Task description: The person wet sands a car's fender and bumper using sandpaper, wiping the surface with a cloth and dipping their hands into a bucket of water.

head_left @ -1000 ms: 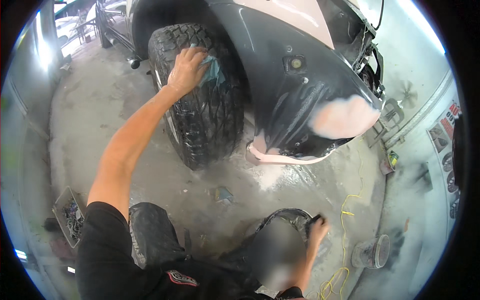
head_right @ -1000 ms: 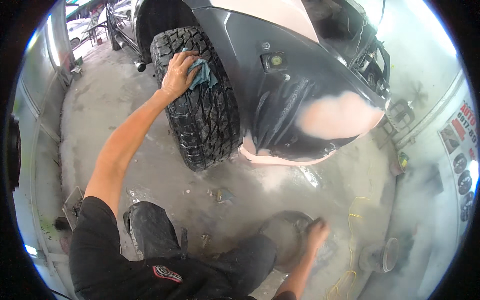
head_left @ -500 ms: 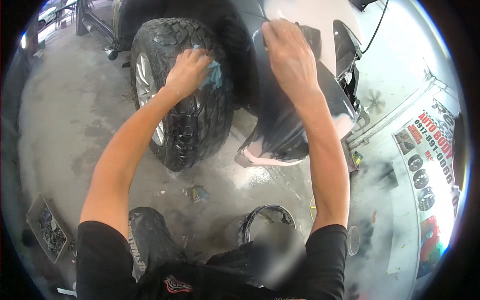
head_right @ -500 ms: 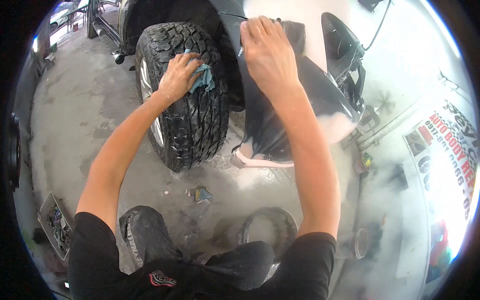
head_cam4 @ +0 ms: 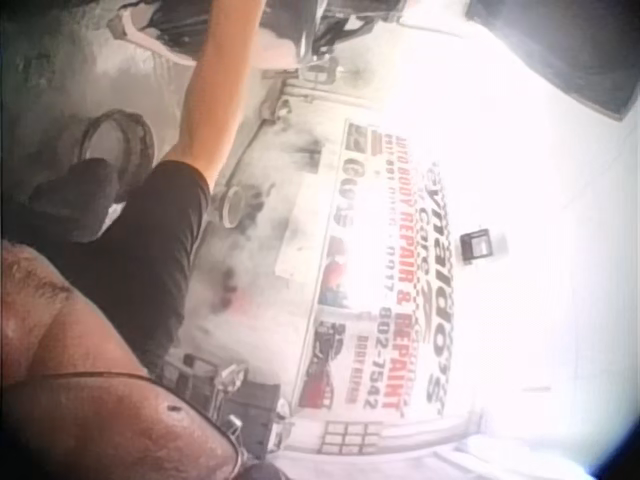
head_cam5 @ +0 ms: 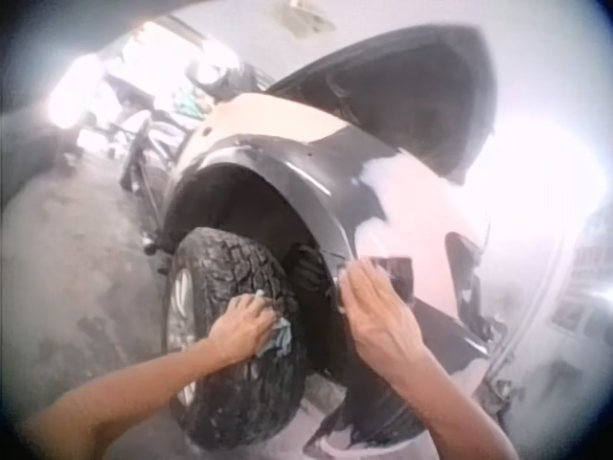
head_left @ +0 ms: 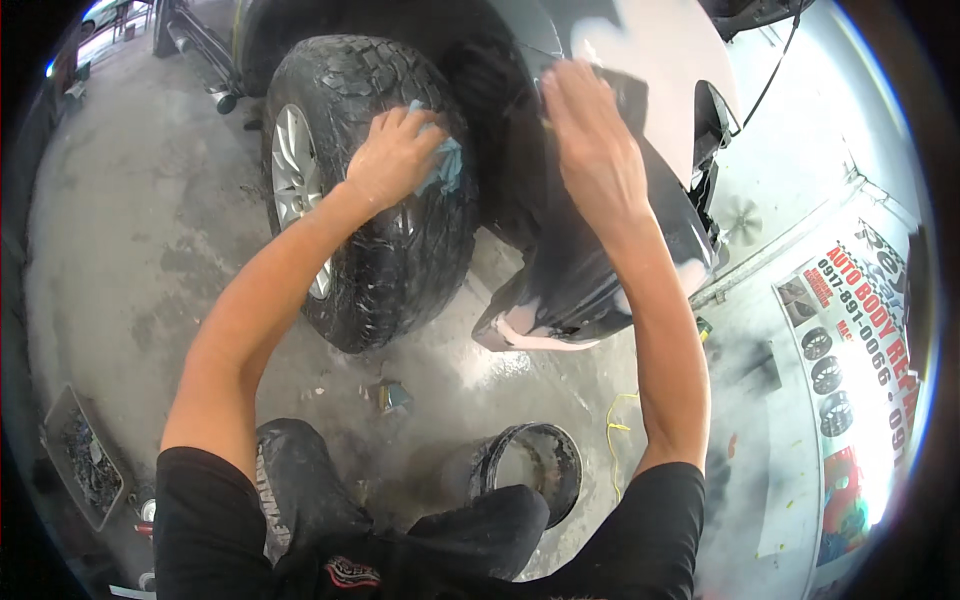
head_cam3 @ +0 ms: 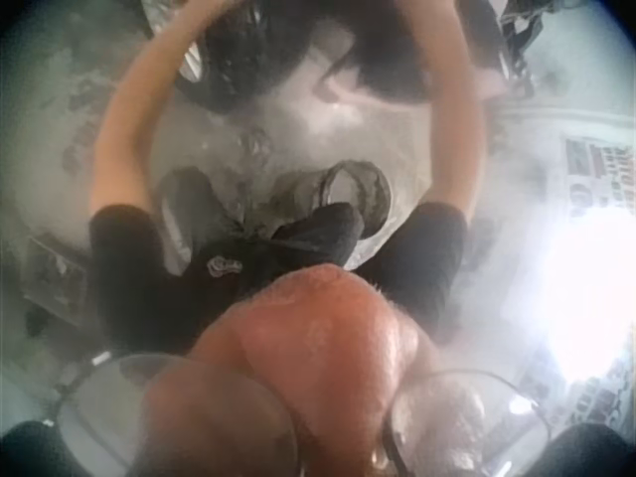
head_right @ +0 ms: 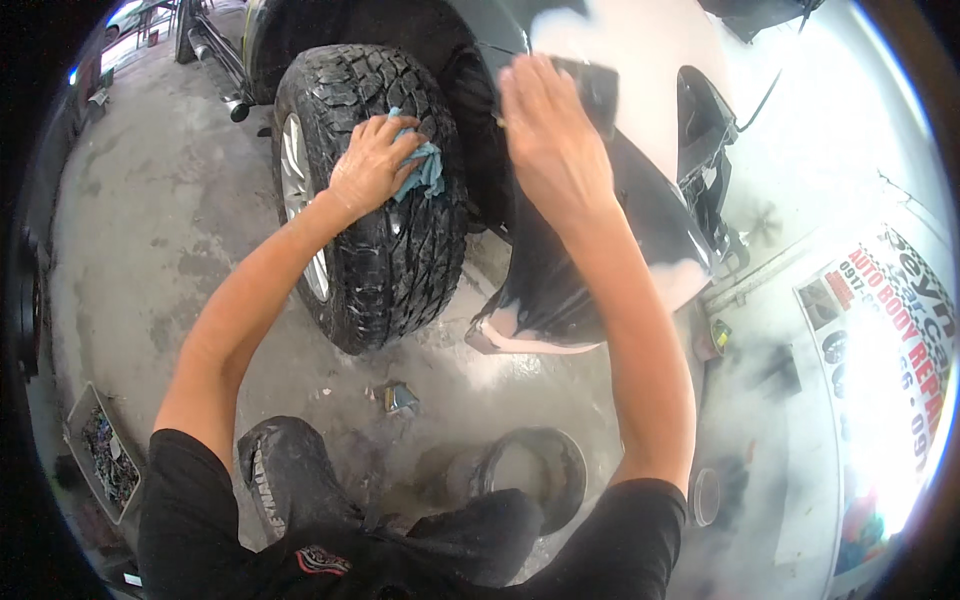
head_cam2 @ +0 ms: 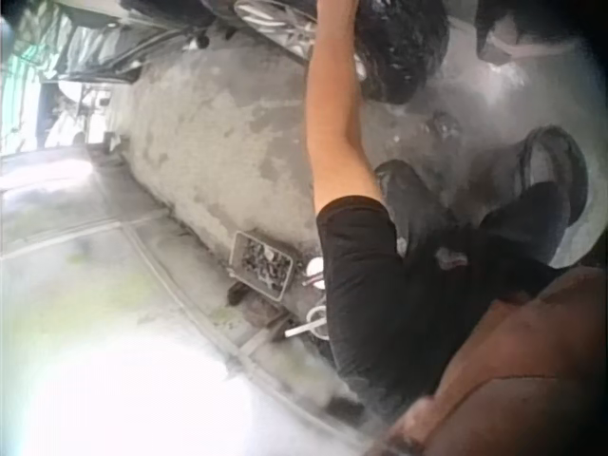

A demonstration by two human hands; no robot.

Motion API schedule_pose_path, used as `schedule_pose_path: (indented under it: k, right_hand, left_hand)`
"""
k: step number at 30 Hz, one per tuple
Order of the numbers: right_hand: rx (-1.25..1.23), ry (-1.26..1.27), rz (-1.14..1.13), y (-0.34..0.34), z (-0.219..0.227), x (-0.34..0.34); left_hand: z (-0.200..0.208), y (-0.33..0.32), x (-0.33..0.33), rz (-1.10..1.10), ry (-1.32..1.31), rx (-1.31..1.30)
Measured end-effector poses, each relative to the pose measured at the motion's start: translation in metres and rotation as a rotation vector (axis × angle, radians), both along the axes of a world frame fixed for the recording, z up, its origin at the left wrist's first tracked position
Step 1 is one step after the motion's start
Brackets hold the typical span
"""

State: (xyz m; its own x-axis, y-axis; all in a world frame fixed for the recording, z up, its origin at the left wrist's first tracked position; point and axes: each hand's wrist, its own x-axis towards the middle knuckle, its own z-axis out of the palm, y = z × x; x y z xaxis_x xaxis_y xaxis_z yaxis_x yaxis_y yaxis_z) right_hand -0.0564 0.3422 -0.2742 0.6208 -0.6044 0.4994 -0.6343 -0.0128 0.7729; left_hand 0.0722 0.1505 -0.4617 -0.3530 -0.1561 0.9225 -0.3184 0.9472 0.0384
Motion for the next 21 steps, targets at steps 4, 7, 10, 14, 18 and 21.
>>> schedule_pose_path:
  k: [4, 7, 10, 14, 18, 21]
  right_hand:
    - [0.035, 0.051, -0.021, 0.000, 0.007, 0.008]
    - [0.024, 0.050, -0.017, 0.002, 0.000, -0.001]
    - [0.004, 0.070, -0.025, -0.016, 0.002, 0.021]
    - [0.020, -0.019, 0.024, -0.005, 0.003, 0.012]
    - [-0.081, -0.056, -0.042, -0.015, -0.003, 0.011]
    - [-0.119, 0.168, -0.013, -0.008, 0.007, 0.013]
  left_hand:
    - [-0.001, -0.008, 0.005, 0.022, -0.021, 0.001]
    - [-0.004, -0.009, 0.005, 0.029, 0.005, -0.005]
    - [0.000, -0.008, 0.010, 0.023, -0.051, 0.034]
    - [-0.003, -0.010, 0.009, 0.028, -0.023, -0.018]
    - [0.006, -0.005, 0.000, -0.001, -0.008, -0.018]
    - [0.001, -0.012, 0.002, -0.007, 0.008, -0.037]
